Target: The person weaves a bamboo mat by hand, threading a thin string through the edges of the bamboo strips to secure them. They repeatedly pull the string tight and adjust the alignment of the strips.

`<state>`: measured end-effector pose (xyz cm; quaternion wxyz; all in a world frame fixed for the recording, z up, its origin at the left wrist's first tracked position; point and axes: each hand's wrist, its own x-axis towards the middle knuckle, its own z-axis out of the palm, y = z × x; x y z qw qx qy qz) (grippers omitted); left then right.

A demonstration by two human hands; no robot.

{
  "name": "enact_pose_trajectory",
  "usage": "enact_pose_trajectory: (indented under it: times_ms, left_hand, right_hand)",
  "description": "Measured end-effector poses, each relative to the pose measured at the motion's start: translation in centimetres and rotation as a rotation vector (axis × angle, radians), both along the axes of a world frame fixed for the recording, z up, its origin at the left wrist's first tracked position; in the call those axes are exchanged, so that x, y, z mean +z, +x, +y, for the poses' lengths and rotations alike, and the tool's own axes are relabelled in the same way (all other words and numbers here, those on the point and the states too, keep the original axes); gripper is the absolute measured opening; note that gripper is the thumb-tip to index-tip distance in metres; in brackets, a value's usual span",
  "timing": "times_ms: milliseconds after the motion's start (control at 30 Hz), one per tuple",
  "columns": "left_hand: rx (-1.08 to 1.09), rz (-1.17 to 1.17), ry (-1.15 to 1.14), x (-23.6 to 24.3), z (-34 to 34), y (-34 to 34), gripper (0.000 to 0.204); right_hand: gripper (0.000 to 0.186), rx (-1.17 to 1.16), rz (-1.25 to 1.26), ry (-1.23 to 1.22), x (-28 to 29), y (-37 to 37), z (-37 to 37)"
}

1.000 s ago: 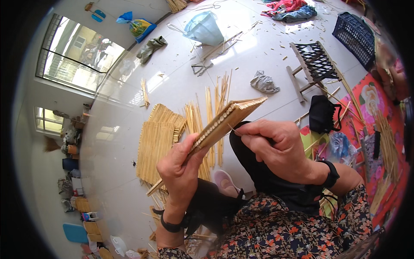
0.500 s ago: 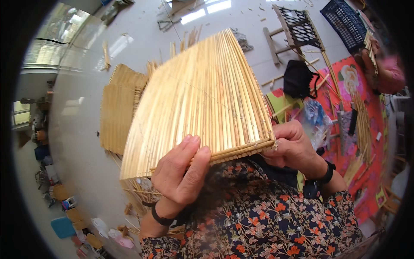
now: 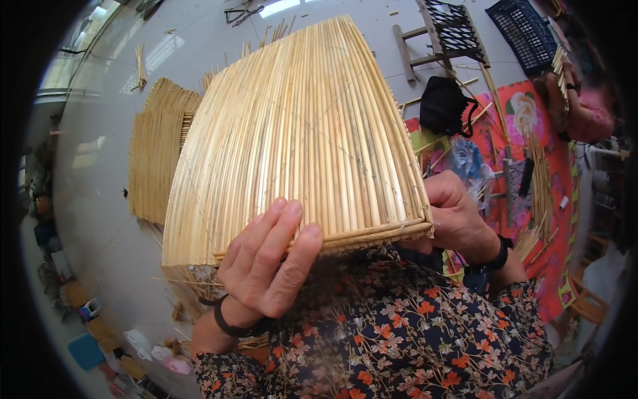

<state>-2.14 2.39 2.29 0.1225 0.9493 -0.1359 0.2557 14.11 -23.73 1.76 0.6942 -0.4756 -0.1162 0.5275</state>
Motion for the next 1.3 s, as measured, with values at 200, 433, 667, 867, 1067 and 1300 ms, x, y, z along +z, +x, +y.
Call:
enact_pose_trajectory:
  times_ms: [200, 433, 667, 867, 1067, 1300]
  left_hand:
    - [0.019, -0.011, -0.010, 0.2, 0.0, 0.3, 0.025]
    - [0.019, -0.031, -0.004, -1.0, -1.0, -0.3, 0.026]
    - [0.006, 0.006, 0.042, -0.9, -1.6, -0.4, 0.026]
    - [0.000, -0.007, 0.028, -1.0, -1.8, -0.1, 0.026]
    - [0.022, -0.016, 0.025, -0.8, -1.9, -0.1, 0.027]
    - [0.029, -0.024, 0.010, -1.2, -1.8, -0.4, 0.027]
  right_hand:
    - [0.019, -0.056, -0.142, 0.064, -1.0, -1.0, -0.2]
    - [0.020, 0.000, -0.283, -0.049, -0.7, -1.0, -1.5]
    - [0.025, -0.120, -0.513, 0.091, -3.0, -1.9, -1.9]
    - [0.026, -0.188, -0.243, 0.126, -3.4, -3.6, -1.0]
    - [0.024, -0.200, -0.171, 0.170, -3.6, -3.9, -0.6]
    - [0.021, -0.093, -0.241, 0.016, -2.4, -2.9, -1.6]
